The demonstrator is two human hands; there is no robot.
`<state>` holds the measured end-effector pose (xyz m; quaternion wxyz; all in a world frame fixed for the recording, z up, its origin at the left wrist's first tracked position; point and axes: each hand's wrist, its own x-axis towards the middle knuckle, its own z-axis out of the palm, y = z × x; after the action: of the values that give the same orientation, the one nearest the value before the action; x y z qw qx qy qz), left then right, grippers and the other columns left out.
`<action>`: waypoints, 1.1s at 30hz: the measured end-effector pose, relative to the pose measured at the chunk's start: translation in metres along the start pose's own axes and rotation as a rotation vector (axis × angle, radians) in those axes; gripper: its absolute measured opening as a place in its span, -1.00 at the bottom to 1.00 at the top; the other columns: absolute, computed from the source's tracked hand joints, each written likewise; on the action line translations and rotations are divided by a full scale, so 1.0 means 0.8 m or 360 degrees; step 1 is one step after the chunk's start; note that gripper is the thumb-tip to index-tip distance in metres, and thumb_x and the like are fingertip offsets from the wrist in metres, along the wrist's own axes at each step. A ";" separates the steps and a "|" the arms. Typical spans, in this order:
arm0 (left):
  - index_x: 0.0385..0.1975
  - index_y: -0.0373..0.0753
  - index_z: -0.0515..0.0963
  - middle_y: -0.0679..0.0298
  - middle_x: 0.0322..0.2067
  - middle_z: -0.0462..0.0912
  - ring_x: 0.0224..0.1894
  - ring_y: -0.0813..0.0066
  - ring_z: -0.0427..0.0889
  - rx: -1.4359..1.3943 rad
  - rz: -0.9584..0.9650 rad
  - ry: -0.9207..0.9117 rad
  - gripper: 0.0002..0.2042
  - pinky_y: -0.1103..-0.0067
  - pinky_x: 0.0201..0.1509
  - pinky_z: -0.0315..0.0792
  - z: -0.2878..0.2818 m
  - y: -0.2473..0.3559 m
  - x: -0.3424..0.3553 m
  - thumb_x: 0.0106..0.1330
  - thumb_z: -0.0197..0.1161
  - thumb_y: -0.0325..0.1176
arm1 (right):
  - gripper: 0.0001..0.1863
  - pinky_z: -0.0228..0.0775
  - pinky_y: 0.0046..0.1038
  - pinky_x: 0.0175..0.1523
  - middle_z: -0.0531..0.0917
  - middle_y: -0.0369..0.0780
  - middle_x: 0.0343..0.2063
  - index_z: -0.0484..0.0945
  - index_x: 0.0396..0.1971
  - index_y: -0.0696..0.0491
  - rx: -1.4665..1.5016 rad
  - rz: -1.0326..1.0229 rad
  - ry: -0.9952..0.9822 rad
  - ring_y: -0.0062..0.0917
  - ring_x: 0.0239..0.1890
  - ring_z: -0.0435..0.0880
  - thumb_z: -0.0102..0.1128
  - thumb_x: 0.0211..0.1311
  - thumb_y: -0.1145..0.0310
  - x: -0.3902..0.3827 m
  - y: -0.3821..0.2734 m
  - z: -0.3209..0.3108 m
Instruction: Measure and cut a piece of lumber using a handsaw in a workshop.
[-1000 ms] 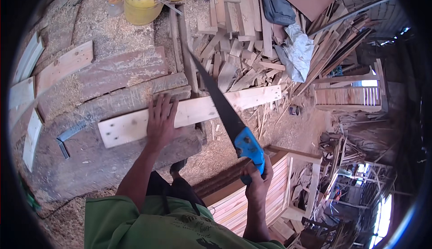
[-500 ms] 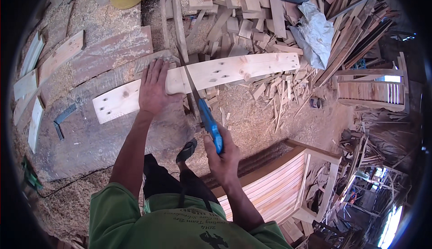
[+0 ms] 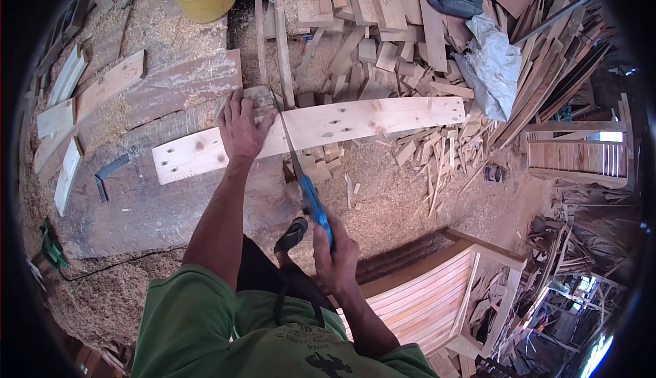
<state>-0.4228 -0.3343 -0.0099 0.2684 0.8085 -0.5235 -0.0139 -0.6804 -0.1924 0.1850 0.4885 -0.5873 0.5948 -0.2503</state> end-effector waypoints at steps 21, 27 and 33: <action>0.00 -0.19 0.57 0.03 0.50 0.44 0.62 -0.05 0.29 0.0001 -0.0035 0.0028 -0.47 0.00 0.59 0.18 -0.009 0.010 0.002 0.36 0.51 0.14 | -0.58 0.57 -0.22 -0.30 0.72 -0.04 -0.48 0.65 0.26 0.19 -0.0209 0.0027 0.0087 -0.32 -0.47 0.78 0.17 0.70 0.19 0.072 -0.036 0.028; 0.05 -0.24 0.59 -0.02 0.50 0.44 0.60 -0.12 0.30 0.0074 -0.0024 -0.0015 -0.52 -0.03 0.62 0.17 -0.002 0.010 0.001 0.49 0.36 0.10 | -0.59 0.57 -0.27 -0.31 0.71 -0.10 -0.50 0.67 0.25 0.22 -0.0258 0.0321 0.0079 -0.45 -0.47 0.76 0.16 0.70 0.21 0.026 -0.055 0.013; 0.05 -0.16 0.58 0.01 0.51 0.44 0.61 -0.08 0.30 0.0153 -0.0098 -0.0053 -0.63 -0.01 0.65 0.14 0.005 0.012 0.002 0.60 0.22 0.04 | -0.57 0.59 -0.05 -0.15 0.76 0.17 -0.37 0.71 0.06 0.25 -0.0381 -0.0196 0.0149 0.10 -0.28 0.81 0.15 0.70 0.13 0.232 -0.002 0.119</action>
<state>-0.4317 -0.3399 -0.0084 0.2198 0.8358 -0.5029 -0.0106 -0.5655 -0.3412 0.0952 0.3702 -0.6645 0.6054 -0.2343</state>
